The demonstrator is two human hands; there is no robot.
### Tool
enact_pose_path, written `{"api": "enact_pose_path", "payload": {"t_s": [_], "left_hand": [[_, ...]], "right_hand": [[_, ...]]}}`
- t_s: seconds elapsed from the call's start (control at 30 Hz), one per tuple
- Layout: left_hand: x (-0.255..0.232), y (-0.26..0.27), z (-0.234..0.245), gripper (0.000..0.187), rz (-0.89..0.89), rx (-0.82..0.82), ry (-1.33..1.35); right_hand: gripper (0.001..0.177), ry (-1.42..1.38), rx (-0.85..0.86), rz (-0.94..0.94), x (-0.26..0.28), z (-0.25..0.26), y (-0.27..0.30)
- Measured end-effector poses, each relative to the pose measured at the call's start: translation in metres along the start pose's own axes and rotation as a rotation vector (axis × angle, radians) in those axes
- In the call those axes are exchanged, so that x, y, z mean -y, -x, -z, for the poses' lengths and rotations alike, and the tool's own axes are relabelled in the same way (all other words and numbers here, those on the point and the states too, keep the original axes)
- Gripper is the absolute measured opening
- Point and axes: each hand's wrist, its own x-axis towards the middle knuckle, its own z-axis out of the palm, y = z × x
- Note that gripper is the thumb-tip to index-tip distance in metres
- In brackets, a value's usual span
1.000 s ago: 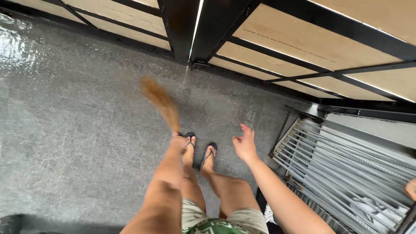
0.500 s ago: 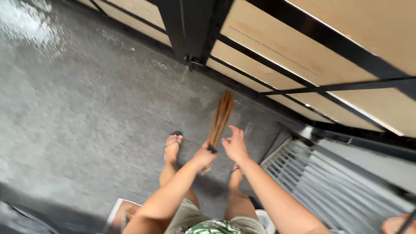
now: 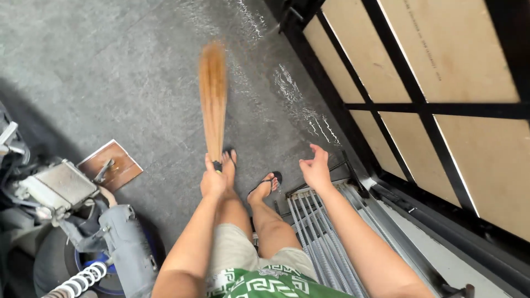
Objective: The person picks up a broom and sweeps water across the floor, then stops to pick up a fallen stick and place it back into the broom before continuing to sweep.
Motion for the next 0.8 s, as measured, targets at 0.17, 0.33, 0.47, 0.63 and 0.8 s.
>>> {"api": "enact_pose_path", "payload": {"t_s": [0.17, 0.33, 0.47, 0.63, 0.8], "left_hand": [[0.065, -0.047, -0.038, 0.110, 0.191, -0.175, 0.170], [0.109, -0.170, -0.078, 0.110, 0.294, -0.181, 0.658], [0.144, -0.253, -0.224, 0.073, 0.052, 0.008, 0.232], [0.012, -0.067, -0.159, 0.088, 0.029, 0.396, 0.440], [0.015, 0.008, -0.113, 0.086, -0.371, 0.441, 0.194]], "right_hand": [[0.063, -0.024, 0.078, 0.053, 0.002, -0.043, 0.008], [0.064, -0.067, 0.152, 0.067, 0.020, -0.076, 0.017], [0.064, -0.036, 0.176, 0.024, 0.005, -0.106, 0.027], [0.064, 0.014, 0.179, 0.063, -0.002, -0.137, 0.044], [0.063, 0.032, 0.208, 0.066, 0.059, -0.152, 0.063]]}}
